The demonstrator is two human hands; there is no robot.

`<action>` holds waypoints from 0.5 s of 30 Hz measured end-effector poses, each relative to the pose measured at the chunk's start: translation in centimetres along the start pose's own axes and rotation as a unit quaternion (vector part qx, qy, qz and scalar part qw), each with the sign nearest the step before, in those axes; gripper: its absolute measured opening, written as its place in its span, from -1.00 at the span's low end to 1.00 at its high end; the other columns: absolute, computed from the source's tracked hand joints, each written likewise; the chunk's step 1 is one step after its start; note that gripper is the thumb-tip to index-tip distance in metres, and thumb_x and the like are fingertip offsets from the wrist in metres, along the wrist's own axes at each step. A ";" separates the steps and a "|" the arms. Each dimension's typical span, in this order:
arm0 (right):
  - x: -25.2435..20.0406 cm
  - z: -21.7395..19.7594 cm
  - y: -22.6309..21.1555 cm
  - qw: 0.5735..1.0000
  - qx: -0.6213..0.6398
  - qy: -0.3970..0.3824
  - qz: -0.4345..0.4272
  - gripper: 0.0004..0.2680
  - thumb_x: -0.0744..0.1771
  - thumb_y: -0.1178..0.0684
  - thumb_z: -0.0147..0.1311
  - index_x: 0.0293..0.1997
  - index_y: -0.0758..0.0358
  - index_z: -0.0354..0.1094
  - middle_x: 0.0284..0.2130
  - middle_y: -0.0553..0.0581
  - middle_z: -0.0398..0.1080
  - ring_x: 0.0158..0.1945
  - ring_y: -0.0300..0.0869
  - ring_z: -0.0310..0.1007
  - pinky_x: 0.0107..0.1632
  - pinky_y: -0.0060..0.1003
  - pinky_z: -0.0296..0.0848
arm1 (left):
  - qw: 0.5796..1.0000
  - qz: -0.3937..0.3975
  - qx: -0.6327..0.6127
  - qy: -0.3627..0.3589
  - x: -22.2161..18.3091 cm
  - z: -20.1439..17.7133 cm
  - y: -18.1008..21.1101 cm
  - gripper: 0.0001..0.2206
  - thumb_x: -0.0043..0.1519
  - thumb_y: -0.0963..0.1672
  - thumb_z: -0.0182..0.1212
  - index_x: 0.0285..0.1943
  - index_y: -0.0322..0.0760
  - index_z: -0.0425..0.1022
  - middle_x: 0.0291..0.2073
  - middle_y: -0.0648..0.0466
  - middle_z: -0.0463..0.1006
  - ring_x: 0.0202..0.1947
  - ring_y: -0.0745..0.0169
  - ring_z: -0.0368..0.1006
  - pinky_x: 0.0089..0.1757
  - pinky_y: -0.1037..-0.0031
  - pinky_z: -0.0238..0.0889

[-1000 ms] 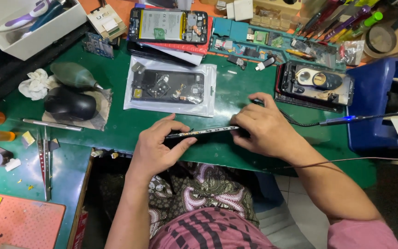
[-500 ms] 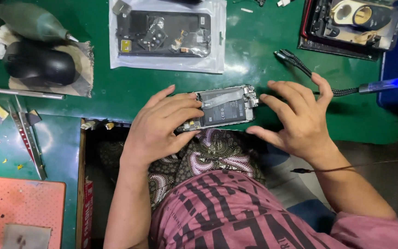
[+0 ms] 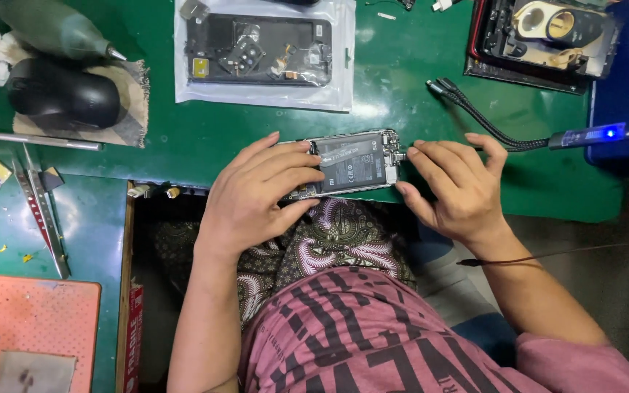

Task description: Reassembling the internal components of a smartphone, including motherboard placement and ribbon cable connection.

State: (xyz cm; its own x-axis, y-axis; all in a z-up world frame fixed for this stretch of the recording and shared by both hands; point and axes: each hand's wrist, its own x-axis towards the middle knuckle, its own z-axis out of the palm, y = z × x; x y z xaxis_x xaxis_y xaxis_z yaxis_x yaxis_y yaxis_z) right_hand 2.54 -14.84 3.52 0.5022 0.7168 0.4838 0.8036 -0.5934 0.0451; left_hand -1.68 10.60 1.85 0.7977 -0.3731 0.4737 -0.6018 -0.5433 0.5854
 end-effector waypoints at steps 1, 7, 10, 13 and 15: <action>0.0 0.0 0.0 1.000 -0.003 0.003 -0.001 -0.82 0.26 -0.01 0.00 -0.29 0.32 0.37 -0.29 0.15 0.42 -0.30 -0.11 0.40 -0.01 -0.17 0.03 | 1.000 -0.001 0.000 0.004 0.0 0.0 0.0 -0.80 0.00 -0.14 0.28 -0.24 -0.26 0.44 -0.21 0.08 0.47 -0.04 0.16 0.32 0.03 0.25 0.08; 0.1 0.0 -0.2 1.000 -0.011 0.012 -0.003 -0.83 0.25 0.01 0.02 -0.30 0.32 0.37 -0.31 0.13 0.42 -0.31 -0.13 0.39 -0.02 -0.19 0.04 | 0.999 0.009 -0.004 0.031 0.1 -0.1 0.4 -0.70 -0.01 -0.07 0.29 -0.19 -0.31 0.41 -0.15 -0.03 0.42 -0.04 0.06 0.32 0.01 0.21 0.15; 0.0 0.0 -0.2 1.000 -0.009 0.012 -0.001 -0.84 0.25 0.01 0.02 -0.30 0.31 0.36 -0.30 0.13 0.42 -0.30 -0.12 0.39 -0.02 -0.19 0.04 | 0.998 0.011 -0.029 0.063 0.0 0.0 0.4 -0.61 -0.02 -0.06 0.32 -0.13 -0.38 0.36 -0.12 -0.07 0.39 -0.04 0.01 0.32 0.01 0.21 0.20; -0.1 0.0 -0.2 1.000 -0.005 0.010 0.003 -0.84 0.25 0.01 0.01 -0.30 0.31 0.36 -0.30 0.13 0.41 -0.30 -0.11 0.39 -0.02 -0.18 0.05 | 0.995 0.009 -0.045 0.086 -0.1 -0.1 0.3 -0.58 -0.01 -0.08 0.32 -0.08 -0.42 0.31 -0.11 -0.10 0.38 -0.04 -0.02 0.32 0.01 0.23 0.21; -0.1 0.1 -0.3 1.000 -0.001 0.010 0.003 -0.84 0.25 0.02 0.01 -0.30 0.31 0.35 -0.30 0.13 0.41 -0.30 -0.11 0.39 -0.01 -0.18 0.05 | 0.995 0.003 -0.046 0.091 -0.2 -0.1 0.3 -0.58 0.00 -0.09 0.31 -0.07 -0.43 0.30 -0.11 -0.11 0.38 -0.04 -0.04 0.32 0.01 0.25 0.21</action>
